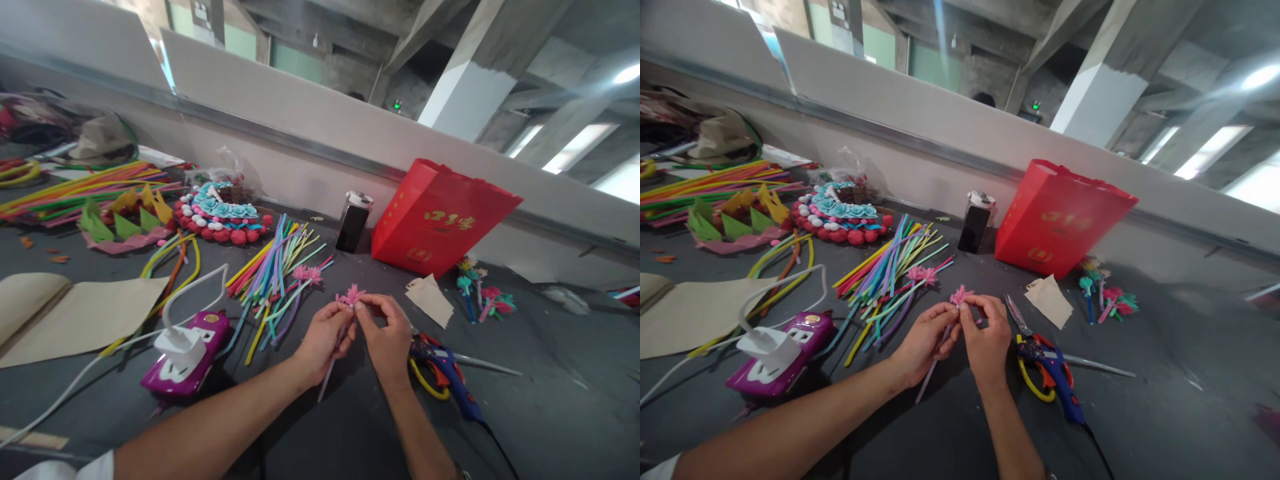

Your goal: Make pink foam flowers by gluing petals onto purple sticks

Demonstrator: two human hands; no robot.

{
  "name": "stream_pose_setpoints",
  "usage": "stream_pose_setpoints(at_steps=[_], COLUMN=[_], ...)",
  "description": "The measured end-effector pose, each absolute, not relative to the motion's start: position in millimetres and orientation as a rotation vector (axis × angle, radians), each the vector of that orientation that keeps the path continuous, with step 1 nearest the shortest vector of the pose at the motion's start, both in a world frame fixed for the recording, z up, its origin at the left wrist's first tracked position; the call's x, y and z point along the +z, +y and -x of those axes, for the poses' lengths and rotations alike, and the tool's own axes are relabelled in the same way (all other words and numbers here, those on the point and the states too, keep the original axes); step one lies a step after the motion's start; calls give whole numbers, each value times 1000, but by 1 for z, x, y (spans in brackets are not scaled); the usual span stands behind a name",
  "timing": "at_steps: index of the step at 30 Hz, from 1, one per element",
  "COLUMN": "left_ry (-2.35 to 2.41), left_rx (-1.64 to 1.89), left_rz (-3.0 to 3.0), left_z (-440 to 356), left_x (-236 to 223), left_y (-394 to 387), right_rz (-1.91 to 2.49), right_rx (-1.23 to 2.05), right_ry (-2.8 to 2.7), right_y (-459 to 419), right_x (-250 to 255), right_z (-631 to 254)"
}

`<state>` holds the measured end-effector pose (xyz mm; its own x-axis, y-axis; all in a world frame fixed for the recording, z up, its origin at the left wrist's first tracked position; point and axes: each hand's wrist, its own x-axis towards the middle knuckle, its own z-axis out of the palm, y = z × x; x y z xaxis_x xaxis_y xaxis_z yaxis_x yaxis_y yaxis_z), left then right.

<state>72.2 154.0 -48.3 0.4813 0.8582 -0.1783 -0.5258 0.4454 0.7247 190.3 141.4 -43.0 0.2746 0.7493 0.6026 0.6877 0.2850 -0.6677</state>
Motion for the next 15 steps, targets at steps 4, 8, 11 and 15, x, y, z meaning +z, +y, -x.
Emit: stream_pose_setpoints(at_steps=[4, 8, 11, 15], left_ry=[574, 577, 589, 595], left_rx=[928, 926, 924, 931], left_rz=[-656, -662, -666, -668], left_z=[-73, -73, -73, -74], left_x=[-49, -49, -49, -50], left_y=[154, 154, 154, 155], right_rz=[1436, 1438, 1421, 1408], right_rx=[88, 87, 82, 89], right_ry=[-1421, -1416, -1419, -1418], right_y=[141, 140, 140, 140], right_x=[-42, -41, -41, -42], right_z=[-189, -189, -189, -189])
